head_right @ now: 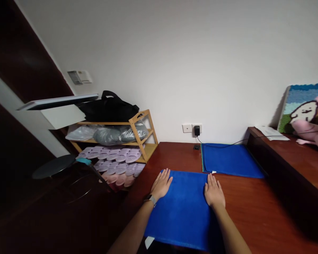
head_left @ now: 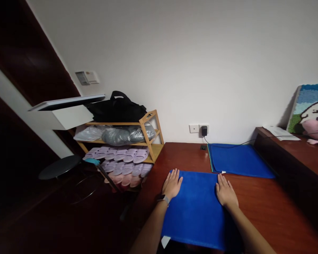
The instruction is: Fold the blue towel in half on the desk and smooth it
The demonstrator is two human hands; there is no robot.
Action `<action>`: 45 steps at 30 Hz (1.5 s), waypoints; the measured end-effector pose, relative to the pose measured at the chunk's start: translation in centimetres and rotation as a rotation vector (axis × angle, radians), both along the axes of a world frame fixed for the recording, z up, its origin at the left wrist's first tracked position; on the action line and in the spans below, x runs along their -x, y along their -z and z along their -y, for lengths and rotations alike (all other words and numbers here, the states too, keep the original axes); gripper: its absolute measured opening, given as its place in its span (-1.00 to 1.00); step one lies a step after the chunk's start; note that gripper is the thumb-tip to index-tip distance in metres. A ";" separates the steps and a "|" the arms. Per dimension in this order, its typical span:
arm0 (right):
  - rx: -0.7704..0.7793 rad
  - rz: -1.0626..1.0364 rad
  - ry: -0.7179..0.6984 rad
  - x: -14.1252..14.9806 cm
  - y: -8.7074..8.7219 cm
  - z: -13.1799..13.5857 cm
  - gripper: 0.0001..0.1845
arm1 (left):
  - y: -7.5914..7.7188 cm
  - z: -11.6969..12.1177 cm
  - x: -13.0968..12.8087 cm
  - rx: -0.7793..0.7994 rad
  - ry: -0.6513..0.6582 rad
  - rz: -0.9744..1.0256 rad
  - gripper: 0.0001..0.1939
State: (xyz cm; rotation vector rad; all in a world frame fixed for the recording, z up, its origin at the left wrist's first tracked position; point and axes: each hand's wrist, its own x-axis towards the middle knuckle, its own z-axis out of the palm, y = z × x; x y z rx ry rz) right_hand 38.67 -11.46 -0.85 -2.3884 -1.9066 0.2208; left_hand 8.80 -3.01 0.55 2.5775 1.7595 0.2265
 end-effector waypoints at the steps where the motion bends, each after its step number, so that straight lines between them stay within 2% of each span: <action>1: 0.004 0.009 0.001 0.0 0.0 0.0 -0.30 | 0.2 0.0 -0.1 -0.008 -0.001 0.007 -0.30; 6: 0.020 -0.016 0.007 0.0 -0.5 0.1 -0.30 | 0.4 0.2 -0.3 -0.003 -0.010 0.028 -0.30; 10: 0.014 -0.054 0.039 0.3 -0.9 1.2 -0.29 | 0.1 0.3 -0.4 -0.005 -0.006 0.040 -0.30; 16: 0.039 -0.046 0.026 0.6 -0.5 3.0 -0.28 | -0.1 0.3 -0.5 -0.007 -0.011 0.031 -0.28; 22: 0.020 -0.048 0.035 0.7 -0.1 3.1 -0.29 | -1.8 0.3 -0.6 0.071 -0.005 -0.017 -0.28; 24: 0.018 -0.053 0.033 0.8 -0.3 3.0 -0.29 | -2.4 1.3 -2.5 0.032 0.049 -0.001 -0.27; 27: 0.008 -0.059 0.030 0.7 -0.6 3.1 -0.29 | -2.4 4.3 -8.0 -0.025 0.214 0.076 -0.28; 30: 0.024 -0.037 -0.004 0.6 -0.7 3.3 -0.31 | -1.0 7.9 -13.7 0.015 0.343 0.147 -0.29; 32: 0.032 -0.020 -0.036 0.5 -0.7 3.4 -0.31 | 0.0 9.4 -15.8 0.042 0.358 0.161 -0.29; 33: 0.030 -0.018 -0.042 0.5 -0.7 3.4 -0.31 | 0.4 9.9 -16.0 0.048 0.354 0.157 -0.30; 36: 0.014 -0.037 -0.007 0.6 -0.8 3.4 -0.30 | 0.7 9.8 -13.5 0.038 0.313 0.124 -0.31; 42: 0.010 -0.030 0.025 0.8 -0.5 3.5 -0.29 | -0.5 7.8 -1.9 0.052 0.000 0.036 -0.24; 45: -0.007 -0.026 0.017 0.6 0.0 3.4 -0.29 | -0.3 7.4 1.4 0.020 -0.036 0.026 -0.23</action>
